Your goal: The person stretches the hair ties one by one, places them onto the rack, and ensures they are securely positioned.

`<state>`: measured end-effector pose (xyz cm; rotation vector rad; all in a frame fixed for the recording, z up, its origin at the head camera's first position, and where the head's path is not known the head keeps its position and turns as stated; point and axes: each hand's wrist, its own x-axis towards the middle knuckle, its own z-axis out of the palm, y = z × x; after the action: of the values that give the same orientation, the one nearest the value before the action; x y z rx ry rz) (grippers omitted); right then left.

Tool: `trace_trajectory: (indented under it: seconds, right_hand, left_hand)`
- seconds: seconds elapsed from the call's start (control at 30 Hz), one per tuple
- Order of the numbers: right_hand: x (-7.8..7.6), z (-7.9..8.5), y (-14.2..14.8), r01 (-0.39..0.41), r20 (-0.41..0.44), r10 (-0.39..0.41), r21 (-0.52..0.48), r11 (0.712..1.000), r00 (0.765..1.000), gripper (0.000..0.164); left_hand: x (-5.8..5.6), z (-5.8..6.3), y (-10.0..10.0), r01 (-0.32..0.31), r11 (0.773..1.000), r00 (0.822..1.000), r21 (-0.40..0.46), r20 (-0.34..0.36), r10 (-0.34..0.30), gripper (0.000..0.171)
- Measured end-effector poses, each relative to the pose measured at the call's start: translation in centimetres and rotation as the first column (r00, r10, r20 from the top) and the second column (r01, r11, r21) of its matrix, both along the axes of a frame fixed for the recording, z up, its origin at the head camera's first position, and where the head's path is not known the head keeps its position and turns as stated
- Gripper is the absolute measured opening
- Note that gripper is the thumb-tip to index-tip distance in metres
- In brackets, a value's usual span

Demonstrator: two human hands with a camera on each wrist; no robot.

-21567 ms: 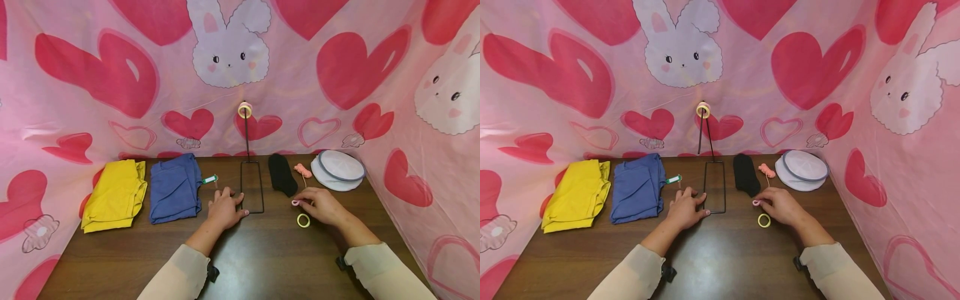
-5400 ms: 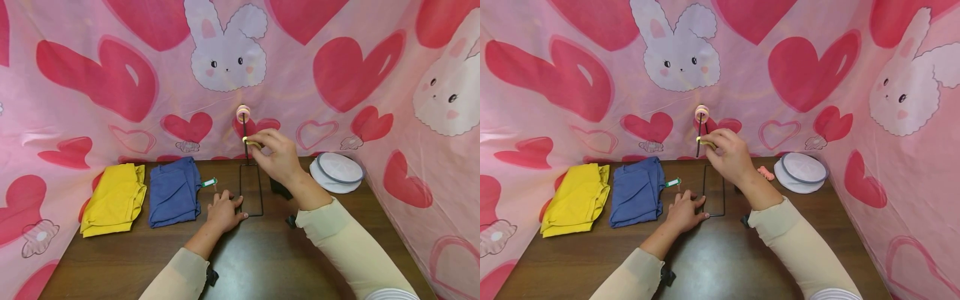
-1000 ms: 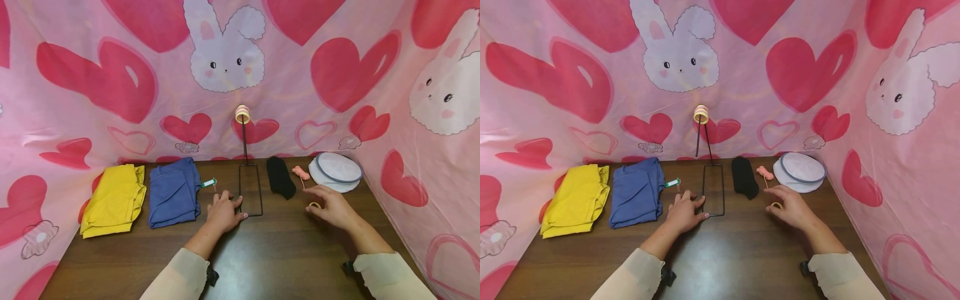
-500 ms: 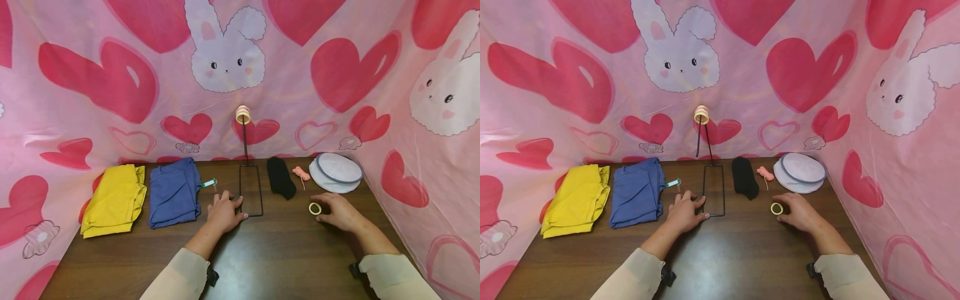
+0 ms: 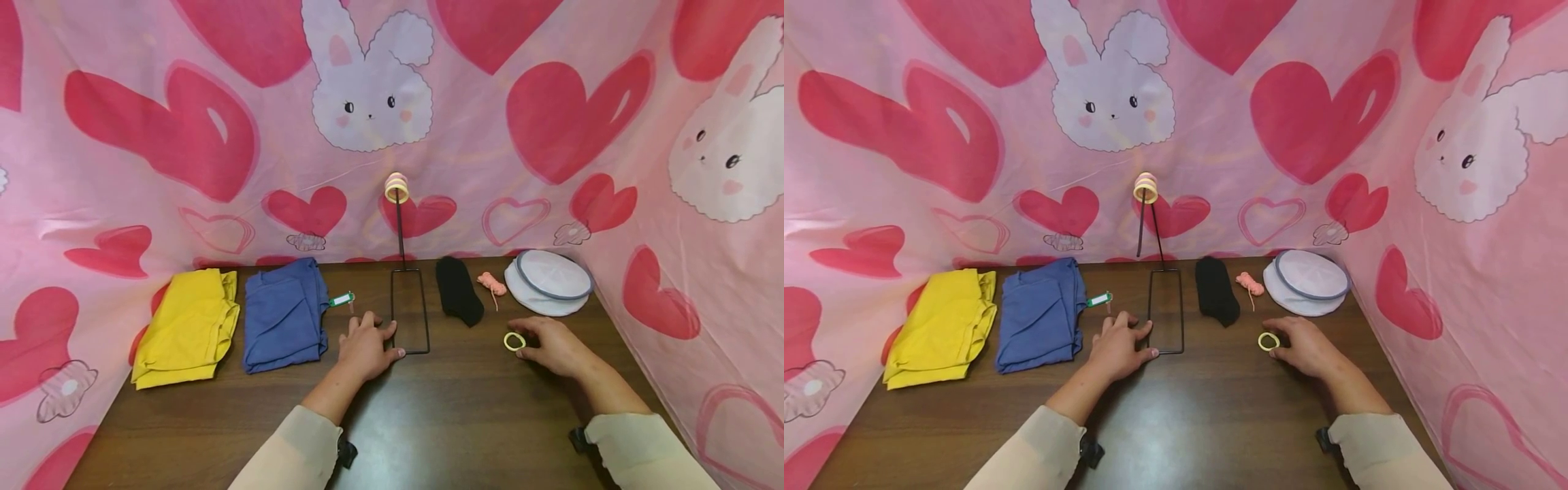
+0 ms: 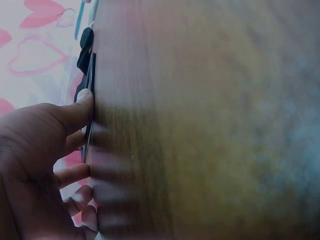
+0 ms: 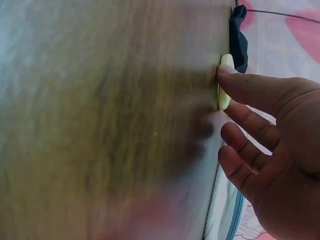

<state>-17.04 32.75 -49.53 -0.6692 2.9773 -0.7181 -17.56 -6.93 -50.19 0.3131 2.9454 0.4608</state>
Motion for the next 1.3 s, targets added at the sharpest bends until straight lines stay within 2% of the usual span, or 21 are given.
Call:
trace_trajectory:
  seconds: [0.17, 0.4, 0.53, 0.83, 1.3]
  right_hand:
    - [0.1, 0.0, -0.4, -0.003, 0.004, 0.003, 0.005, 1.0, 1.0, 0.046]
    - [0.2, -0.1, -0.8, -0.005, -0.021, 0.005, -0.002, 1.0, 1.0, 0.026]
    - [0.2, -0.2, -0.9, -0.004, -0.04, 0.004, 0.016, 1.0, 0.999, 0.019]
    - [0.1, 0.0, -1.3, -0.012, -0.065, 0.014, 0.037, 0.999, 0.998, 0.014]
    - [-0.3, 0.1, -3.0, -0.026, -0.154, 0.024, -0.014, 1.0, 0.988, 0.015]
  left_hand:
    - [0.0, -0.1, 0.0, -0.004, 1.0, 1.0, -0.004, 0.002, 0.004, 0.067]
    - [0.0, -0.2, 0.0, -0.008, 1.0, 1.0, -0.003, 0.009, 0.008, 0.067]
    - [0.1, -0.2, 0.0, -0.006, 1.0, 1.0, -0.001, 0.005, 0.006, 0.067]
    - [0.0, -0.2, 0.1, -0.005, 1.0, 1.0, 0.003, -0.001, 0.005, 0.066]
    - [-0.2, -0.3, 0.0, -0.005, 1.0, 1.0, 0.001, 0.003, 0.005, 0.067]
